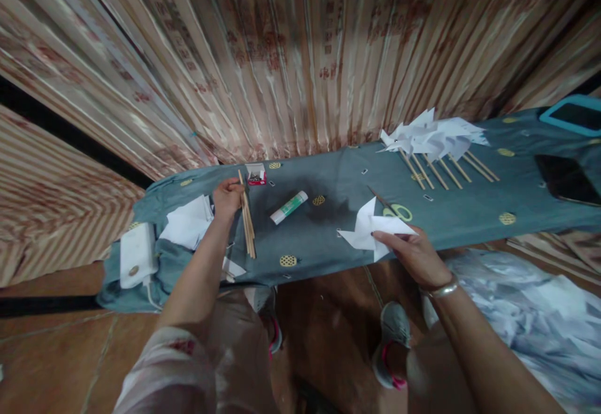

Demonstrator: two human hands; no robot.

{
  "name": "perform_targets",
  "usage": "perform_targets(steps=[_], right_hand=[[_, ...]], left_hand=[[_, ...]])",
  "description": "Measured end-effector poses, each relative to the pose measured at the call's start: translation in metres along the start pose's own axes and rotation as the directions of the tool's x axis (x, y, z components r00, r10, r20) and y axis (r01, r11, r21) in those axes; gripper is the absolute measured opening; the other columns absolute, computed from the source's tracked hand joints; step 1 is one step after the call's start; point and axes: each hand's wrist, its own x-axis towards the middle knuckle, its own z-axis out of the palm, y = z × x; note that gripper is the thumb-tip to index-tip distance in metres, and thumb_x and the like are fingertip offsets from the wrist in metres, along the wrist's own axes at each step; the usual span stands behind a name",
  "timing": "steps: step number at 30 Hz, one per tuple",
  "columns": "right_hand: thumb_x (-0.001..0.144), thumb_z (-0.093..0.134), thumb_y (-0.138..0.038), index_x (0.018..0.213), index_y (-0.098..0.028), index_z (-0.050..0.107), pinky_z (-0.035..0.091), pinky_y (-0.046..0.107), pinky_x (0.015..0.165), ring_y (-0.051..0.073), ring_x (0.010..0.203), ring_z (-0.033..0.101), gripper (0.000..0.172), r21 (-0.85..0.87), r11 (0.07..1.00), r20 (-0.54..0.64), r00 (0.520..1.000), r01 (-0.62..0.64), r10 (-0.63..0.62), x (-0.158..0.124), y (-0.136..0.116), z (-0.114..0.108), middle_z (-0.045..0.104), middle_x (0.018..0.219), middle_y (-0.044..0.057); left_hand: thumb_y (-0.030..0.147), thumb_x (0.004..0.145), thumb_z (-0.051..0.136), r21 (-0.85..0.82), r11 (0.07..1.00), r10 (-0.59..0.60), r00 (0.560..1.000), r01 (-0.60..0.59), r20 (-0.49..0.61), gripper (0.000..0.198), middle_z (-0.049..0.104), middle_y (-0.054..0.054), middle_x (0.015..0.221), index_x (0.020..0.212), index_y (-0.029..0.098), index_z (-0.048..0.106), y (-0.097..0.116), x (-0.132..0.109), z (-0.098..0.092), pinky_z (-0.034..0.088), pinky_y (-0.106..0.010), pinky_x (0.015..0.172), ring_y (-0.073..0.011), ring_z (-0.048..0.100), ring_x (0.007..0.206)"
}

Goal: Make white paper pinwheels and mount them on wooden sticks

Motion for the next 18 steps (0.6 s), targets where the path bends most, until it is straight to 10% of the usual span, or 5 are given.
perform_targets(steps=[5,10,18], right_hand=[[0.051,0.089,-0.037,0.078,-0.019,0.074,0.052,0.026,0.067,0.016,0.068,0.066,0.036,-0.028,0.999,0.043,0.998,0.045,-0.044,-0.010,-0.005,0.006,0.075,0.074,0.001],[0.068,0.079,-0.043,0.075,-0.019,0.072,0.047,0.023,0.054,0.014,0.059,0.060,0.026,-0.247,0.949,0.175,0.973,0.194,-0.153,-0.042,-0.016,0.010,0.069,0.066,0.000],[0.087,0.062,-0.030,0.089,-0.020,0.069,0.049,0.026,0.070,0.015,0.079,0.064,0.012,-0.389,0.757,0.434,0.829,0.525,-0.353,-0.054,-0.015,0.014,0.070,0.087,0.004]], left_hand=[[0.031,0.066,0.069,-0.464,0.886,0.132,0.953,0.011,0.274,0.023,0.067,0.000,0.071,0.083,0.016,0.070,0.039,-0.086,0.003,0.047,-0.022,0.063,-0.0120,0.060,0.064],[0.040,0.059,0.081,-0.447,0.787,0.011,0.714,0.426,0.700,0.032,0.072,-0.004,0.074,0.080,0.017,0.076,0.046,-0.181,0.035,0.046,-0.023,0.057,-0.0137,0.061,0.063],[0.041,0.053,0.085,-0.351,0.708,-0.001,0.497,0.613,0.868,0.027,0.070,-0.003,0.062,0.062,0.017,0.075,0.038,-0.197,0.060,0.046,-0.024,0.062,-0.0132,0.059,0.058]])
